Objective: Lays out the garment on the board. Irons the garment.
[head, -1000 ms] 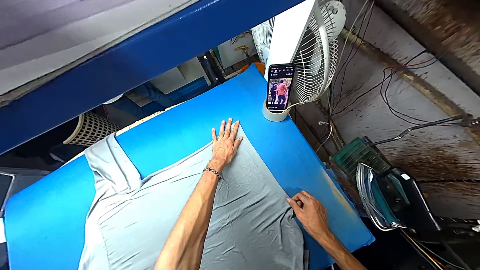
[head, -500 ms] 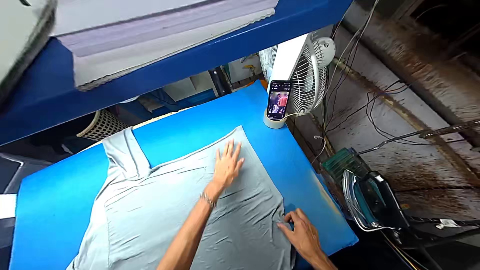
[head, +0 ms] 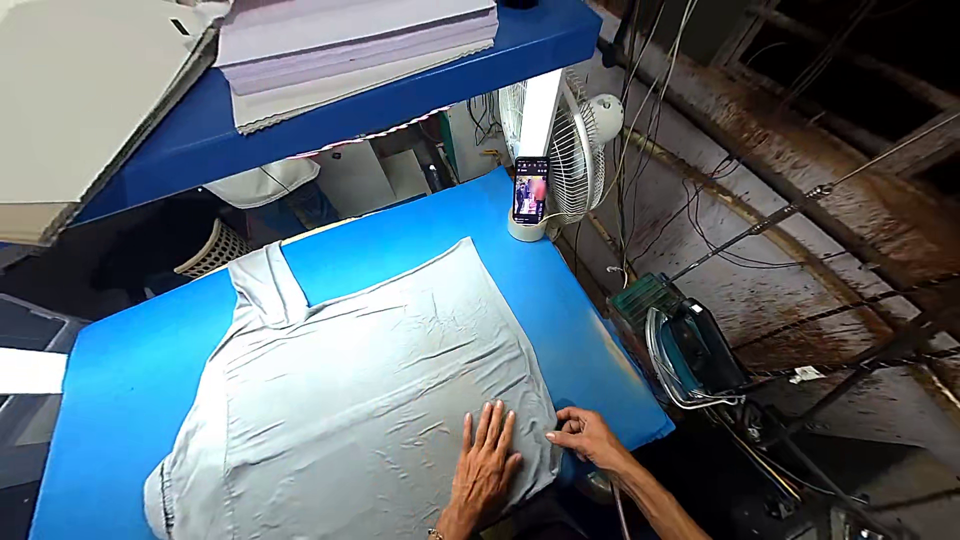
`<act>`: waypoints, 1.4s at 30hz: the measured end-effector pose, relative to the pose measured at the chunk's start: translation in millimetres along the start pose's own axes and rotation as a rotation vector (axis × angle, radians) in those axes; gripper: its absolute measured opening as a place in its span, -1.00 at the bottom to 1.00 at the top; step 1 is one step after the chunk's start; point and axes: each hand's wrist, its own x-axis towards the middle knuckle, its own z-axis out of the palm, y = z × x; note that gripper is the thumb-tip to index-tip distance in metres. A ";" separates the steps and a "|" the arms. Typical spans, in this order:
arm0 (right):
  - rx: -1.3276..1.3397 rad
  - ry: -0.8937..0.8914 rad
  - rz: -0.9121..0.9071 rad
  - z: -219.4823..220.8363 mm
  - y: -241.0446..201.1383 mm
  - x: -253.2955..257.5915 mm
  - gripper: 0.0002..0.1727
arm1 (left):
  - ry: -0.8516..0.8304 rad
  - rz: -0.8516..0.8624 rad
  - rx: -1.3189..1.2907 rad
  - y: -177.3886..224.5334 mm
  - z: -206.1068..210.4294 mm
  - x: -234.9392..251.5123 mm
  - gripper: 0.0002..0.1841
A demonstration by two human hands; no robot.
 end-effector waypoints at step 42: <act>-0.477 -0.016 -0.203 -41.7 44.2 -38.4 -0.62 | -0.026 0.063 -0.004 48.6 21.2 0.5 -0.22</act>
